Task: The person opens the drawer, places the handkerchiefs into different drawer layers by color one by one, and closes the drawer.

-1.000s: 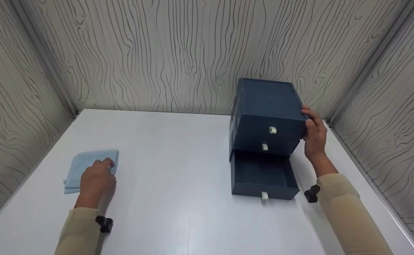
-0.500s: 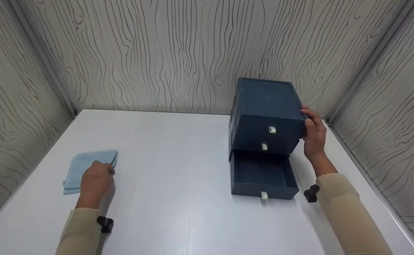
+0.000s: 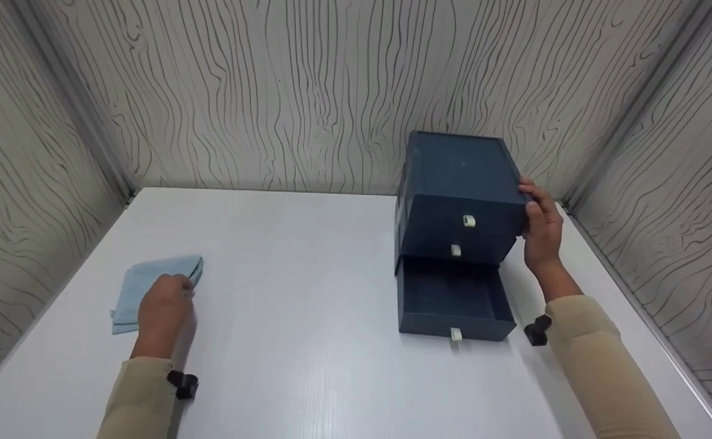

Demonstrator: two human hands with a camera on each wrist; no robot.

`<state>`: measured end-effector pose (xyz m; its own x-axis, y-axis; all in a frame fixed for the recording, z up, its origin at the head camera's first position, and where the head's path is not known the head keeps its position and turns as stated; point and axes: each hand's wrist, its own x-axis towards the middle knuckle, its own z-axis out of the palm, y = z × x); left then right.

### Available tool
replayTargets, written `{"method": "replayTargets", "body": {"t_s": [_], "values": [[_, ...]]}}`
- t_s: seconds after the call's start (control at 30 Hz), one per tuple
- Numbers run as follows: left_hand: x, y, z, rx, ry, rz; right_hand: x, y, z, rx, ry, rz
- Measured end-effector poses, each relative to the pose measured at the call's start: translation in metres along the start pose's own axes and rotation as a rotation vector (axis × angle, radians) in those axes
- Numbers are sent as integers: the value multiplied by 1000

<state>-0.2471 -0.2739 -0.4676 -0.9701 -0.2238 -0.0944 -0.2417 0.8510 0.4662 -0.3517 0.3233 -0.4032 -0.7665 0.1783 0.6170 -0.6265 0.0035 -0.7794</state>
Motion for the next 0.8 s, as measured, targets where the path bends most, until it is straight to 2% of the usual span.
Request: {"method": "replayTargets", "body": {"t_s": [0.13, 0.23, 0.37, 0.53, 0.63, 0.8], "values": [[2, 4, -3, -54, -10, -37, 0, 0, -1, 6, -17, -13], [2, 8, -5, -83, 73, -27, 0, 1, -1, 19, -36, -20], [-1, 16, -8, -83, 243, 44, 0, 1, -1, 33, -37, -17], [-6, 31, -13, -95, 366, 123, 0, 0, -2, 36, -34, -13], [-11, 41, -16, -113, 419, 166, 0, 1, -2, 25, -29, -13], [-19, 58, -20, -154, 462, 206, -1, 1, -1, -1, -10, -10]]}}
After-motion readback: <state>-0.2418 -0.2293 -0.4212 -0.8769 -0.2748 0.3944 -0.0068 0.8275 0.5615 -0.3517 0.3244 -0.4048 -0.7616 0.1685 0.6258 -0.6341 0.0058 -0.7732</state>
